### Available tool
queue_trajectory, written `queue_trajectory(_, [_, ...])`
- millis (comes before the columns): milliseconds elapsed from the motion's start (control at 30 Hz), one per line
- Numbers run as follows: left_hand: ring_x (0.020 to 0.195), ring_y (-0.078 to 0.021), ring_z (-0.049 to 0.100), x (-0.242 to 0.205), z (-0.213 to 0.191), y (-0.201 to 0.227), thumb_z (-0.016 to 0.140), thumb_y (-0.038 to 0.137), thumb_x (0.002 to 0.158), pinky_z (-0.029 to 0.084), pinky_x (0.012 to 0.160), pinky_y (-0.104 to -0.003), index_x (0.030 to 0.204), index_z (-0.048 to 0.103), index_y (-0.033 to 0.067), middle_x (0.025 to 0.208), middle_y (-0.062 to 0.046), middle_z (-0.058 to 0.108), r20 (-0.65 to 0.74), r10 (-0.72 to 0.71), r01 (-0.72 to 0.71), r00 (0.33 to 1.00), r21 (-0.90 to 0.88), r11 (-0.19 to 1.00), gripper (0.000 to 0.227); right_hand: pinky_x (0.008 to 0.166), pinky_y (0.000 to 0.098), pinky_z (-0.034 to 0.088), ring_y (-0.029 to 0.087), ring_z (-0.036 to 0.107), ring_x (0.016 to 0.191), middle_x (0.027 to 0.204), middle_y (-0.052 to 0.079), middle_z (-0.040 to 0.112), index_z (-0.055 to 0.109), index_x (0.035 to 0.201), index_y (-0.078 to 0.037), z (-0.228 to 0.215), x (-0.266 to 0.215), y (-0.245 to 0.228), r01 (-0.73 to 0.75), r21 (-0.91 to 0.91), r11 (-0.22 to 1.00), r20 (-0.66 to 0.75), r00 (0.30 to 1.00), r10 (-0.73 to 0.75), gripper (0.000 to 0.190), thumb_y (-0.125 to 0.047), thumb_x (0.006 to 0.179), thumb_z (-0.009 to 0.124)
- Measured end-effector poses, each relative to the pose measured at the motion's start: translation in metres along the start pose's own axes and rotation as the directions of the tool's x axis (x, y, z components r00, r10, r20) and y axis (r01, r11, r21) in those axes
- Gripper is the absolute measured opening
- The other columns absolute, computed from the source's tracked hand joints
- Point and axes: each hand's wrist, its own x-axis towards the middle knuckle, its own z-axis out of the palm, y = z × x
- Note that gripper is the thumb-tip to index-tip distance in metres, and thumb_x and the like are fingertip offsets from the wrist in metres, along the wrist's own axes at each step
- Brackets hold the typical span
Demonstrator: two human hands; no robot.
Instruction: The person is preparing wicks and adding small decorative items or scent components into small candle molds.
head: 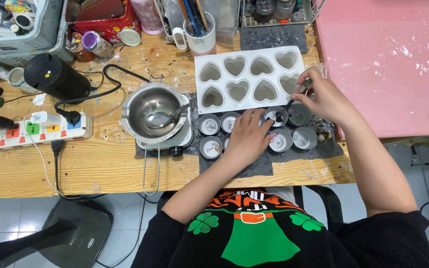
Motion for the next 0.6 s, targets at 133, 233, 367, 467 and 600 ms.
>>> queue_trajectory(133, [0.138,-0.0348,0.043,0.005,0.012,0.004,0.069,0.036,0.091,0.037,0.11,-0.052,0.121,0.071,0.0104,0.143,-0.016,0.053,-0.012,0.019,-0.019,1.0,0.049,0.999,0.039,0.065,0.0406,0.053,0.029,0.071,0.076,0.094,0.016,0.07,0.051,0.116,-0.002,-0.009,-0.005,-0.024,-0.019,-0.096,0.995,0.028,0.999,0.022,0.042,-0.018,0.091,0.08])
queue_trajectory(233, [0.139,-0.0345,0.042,0.01,0.017,0.005,0.068,0.038,0.092,0.037,0.11,-0.052,0.122,0.07,0.01,0.145,-0.016,0.052,0.04,0.018,-0.021,0.999,0.085,0.996,0.042,0.067,0.0396,0.055,0.027,0.072,0.081,0.094,0.014,0.072,0.05,0.115,-0.001,-0.01,-0.009,-0.023,0.032,-0.058,0.998,0.005,0.999,-0.031,0.039,-0.016,0.091,0.077])
queue_trajectory(367, [0.14,-0.0346,0.041,0.017,0.029,0.004,0.066,0.041,0.092,0.036,0.11,-0.053,0.126,0.07,0.0112,0.146,-0.016,0.051,0.044,0.008,-0.013,0.999,0.122,0.992,0.045,0.07,0.0407,0.054,0.03,0.07,0.082,0.097,0.016,0.071,0.053,0.114,0.0,-0.009,-0.017,-0.023,0.172,-0.097,0.98,-0.066,0.982,-0.179,0.035,-0.012,0.092,0.078])
queue_trajectory(467, [0.14,-0.0354,0.04,0.022,0.036,0.002,0.063,0.044,0.093,0.034,0.111,-0.055,0.128,0.07,0.013,0.148,-0.016,0.05,0.051,-0.002,-0.006,0.999,0.152,0.988,0.047,0.069,0.0405,0.054,0.03,0.071,0.08,0.097,0.016,0.071,0.054,0.114,0.0,-0.01,-0.022,-0.026,0.12,-0.092,0.989,-0.082,0.988,-0.127,0.035,-0.012,0.092,0.079])
queue_trajectory(600, [0.142,-0.0348,0.038,0.026,0.039,0.002,0.06,0.046,0.094,0.031,0.113,-0.058,0.126,0.07,0.0154,0.15,-0.015,0.048,0.07,-0.022,0.008,0.997,0.187,0.982,0.045,0.071,0.038,0.055,0.028,0.073,0.087,0.101,0.015,0.071,0.053,0.114,0.001,-0.013,-0.028,-0.021,0.133,-0.049,0.99,-0.144,0.98,-0.139,0.036,-0.012,0.091,0.079])
